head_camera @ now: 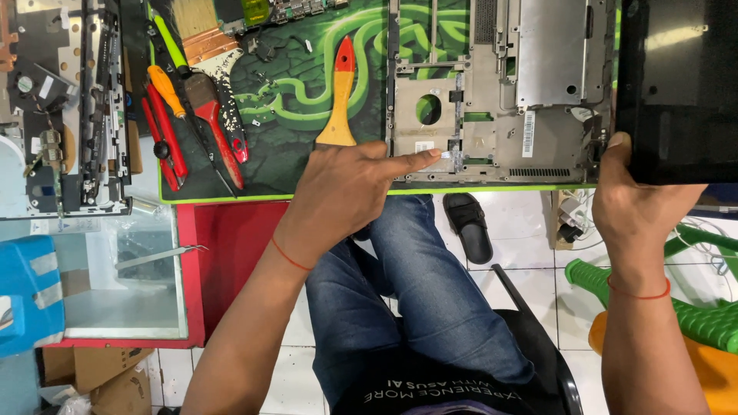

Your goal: Cleaning the internal chassis of a laptop with a brush and using a tool to manipulate internal components.

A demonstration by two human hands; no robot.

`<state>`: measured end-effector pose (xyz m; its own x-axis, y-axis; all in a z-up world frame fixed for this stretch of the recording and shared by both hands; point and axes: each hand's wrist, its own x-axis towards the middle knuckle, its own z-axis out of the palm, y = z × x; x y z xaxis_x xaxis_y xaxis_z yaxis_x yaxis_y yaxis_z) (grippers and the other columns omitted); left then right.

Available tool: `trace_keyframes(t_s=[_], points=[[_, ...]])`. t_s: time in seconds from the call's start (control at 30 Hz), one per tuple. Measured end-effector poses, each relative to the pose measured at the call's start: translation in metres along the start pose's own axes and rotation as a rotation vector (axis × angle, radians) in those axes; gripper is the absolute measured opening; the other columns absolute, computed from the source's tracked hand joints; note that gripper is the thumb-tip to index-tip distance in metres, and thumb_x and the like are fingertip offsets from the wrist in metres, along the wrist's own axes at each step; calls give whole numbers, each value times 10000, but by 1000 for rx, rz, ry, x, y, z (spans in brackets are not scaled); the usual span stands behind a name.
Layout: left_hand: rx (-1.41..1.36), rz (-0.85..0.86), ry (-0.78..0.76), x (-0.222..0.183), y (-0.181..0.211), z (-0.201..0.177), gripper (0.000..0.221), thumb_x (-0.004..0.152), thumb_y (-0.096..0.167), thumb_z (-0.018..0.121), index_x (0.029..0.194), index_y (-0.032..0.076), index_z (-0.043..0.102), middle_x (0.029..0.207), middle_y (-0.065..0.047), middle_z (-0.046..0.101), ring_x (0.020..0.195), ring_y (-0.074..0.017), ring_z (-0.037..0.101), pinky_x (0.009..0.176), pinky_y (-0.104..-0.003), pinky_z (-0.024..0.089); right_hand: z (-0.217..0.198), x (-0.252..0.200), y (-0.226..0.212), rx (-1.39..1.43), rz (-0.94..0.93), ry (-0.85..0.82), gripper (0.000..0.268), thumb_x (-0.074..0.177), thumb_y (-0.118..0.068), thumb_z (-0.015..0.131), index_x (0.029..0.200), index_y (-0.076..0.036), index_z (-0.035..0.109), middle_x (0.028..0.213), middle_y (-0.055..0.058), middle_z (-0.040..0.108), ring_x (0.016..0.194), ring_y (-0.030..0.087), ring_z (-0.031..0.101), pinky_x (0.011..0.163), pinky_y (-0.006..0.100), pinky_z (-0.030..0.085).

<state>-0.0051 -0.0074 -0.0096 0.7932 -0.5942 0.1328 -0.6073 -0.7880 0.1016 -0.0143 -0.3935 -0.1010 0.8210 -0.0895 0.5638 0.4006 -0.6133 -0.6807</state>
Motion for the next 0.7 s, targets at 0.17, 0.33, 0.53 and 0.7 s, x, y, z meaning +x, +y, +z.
trace_keyframes(t_s=[0.17, 0.33, 0.53, 0.7], points=[[-38, -6, 46, 3, -5, -10, 742, 943, -33, 614, 1496, 430, 792, 729, 51, 386, 513, -253, 458, 397, -463, 369, -2, 4, -9, 0, 16, -2, 160, 1254, 241, 683, 1402, 284, 644, 1363, 365, 714, 1275, 441, 711, 1164, 541, 583], [-23, 5, 59, -1, -1, -7, 738, 955, -14, 641, 1550, 408, 752, 768, 56, 437, 548, -277, 502, 464, -483, 431, 2, -5, 4, -7, -6, 15, 140, 1274, 274, 697, 1375, 296, 602, 1290, 360, 672, 1190, 427, 685, 1069, 552, 616], [-125, -135, -115, -2, 9, -9, 741, 992, 19, 582, 1573, 465, 690, 781, 29, 431, 604, -288, 517, 432, -503, 417, 1, -4, 9, -14, 71, 27, 118, 1265, 229, 746, 1333, 258, 654, 1291, 313, 719, 1209, 396, 734, 1075, 516, 633], [-78, -62, -104, -1, 11, -11, 732, 1023, 56, 644, 1605, 500, 655, 773, 70, 504, 539, -273, 546, 455, -493, 472, -3, -6, 3, -58, -7, -14, 120, 1264, 249, 706, 1369, 282, 657, 1317, 365, 716, 1220, 471, 743, 1126, 556, 618]])
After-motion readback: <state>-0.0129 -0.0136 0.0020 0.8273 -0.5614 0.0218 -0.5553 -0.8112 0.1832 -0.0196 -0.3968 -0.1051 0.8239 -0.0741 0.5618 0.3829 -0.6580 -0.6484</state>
